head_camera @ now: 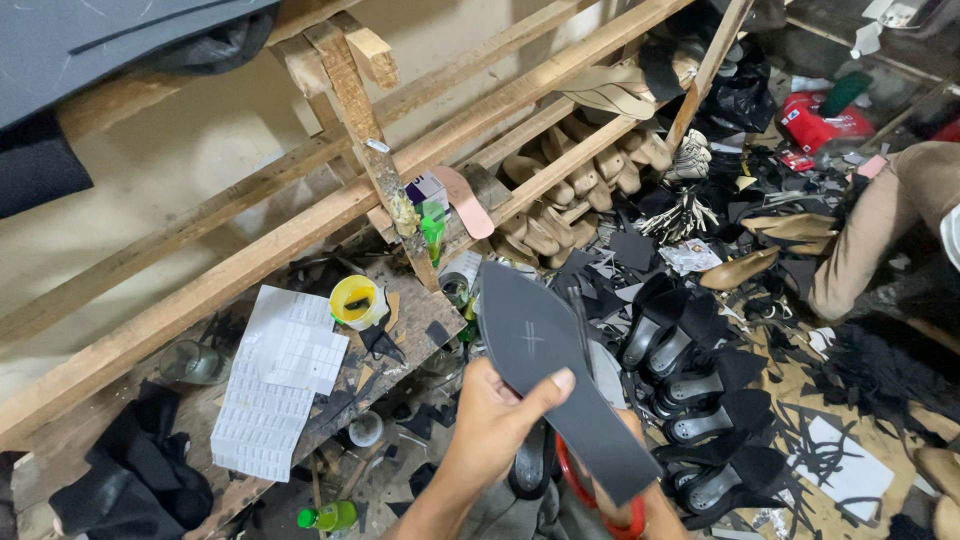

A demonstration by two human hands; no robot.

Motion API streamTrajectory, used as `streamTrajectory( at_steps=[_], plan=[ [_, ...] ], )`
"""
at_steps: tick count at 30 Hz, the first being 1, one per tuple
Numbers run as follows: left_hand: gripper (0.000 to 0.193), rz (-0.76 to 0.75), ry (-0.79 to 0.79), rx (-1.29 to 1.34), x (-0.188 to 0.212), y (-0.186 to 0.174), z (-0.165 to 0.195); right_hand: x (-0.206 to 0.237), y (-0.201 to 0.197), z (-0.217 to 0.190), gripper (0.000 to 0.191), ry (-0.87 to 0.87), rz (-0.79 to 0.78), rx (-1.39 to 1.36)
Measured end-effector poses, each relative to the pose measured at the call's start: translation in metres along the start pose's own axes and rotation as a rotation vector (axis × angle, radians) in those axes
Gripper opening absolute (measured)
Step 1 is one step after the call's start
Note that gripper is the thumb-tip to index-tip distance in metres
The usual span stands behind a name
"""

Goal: The person uses red-handled scissors to cut a black shoe insole along a marked outline. They repeatedly trim the edges, rotate the insole, and compare it to a finished insole to check the shape. The person continues cutting and inspecting the insole throughout the clip.

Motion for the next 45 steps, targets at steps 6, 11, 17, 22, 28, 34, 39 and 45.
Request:
streamTrajectory(
  at_steps=[6, 11, 17, 22, 28, 34, 39, 45],
  plan=[
    [0.021, 0.037, 0.073, -0.008, -0.009, -0.008, 0.014, 0.013, 0.017, -0.039, 0.016, 0.176, -0.177, -0.153],
    [0.021, 0.061, 0.079, -0.025, -0.007, -0.008, 0.014, 0.01, 0.026, -0.063, 0.023, 0.192, -0.112, -0.078],
    [0.023, 0.059, 0.046, -0.018, -0.004, -0.002, 0.009, -0.013, 0.009, -0.027, 0.042, 0.22, 0.002, 0.0],
    [0.018, 0.072, 0.063, -0.015, 0.001, -0.001, 0.003, -0.016, -0.009, 0.0, 0.037, 0.143, 0.015, 0.456],
    [0.012, 0.09, 0.08, 0.057, -0.001, -0.002, -0.004, -0.017, -0.011, -0.01, 0.03, -0.311, -0.02, 0.399],
    [0.015, 0.112, 0.066, 0.057, -0.002, 0.001, 0.0, 0.004, -0.005, -0.004, 0.023, 0.394, 0.08, 0.103],
    [0.016, 0.182, 0.126, -0.114, -0.007, -0.008, 0.018, -0.005, 0.01, -0.016, 0.017, 0.237, 0.014, -0.033],
    [0.015, 0.109, 0.113, -0.196, 0.001, -0.002, 0.016, -0.008, 0.009, -0.027, 0.03, 0.2, -0.005, 0.083]
  ],
)
Point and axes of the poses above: each hand's wrist, its own x-axis away from the middle knuckle, its own y-axis out of the palm, z = x × y, the point moved 3 cm from there along -x, towards the middle knuckle, and after that the axes turned 4 degrees about z, right-handed, at the moved point
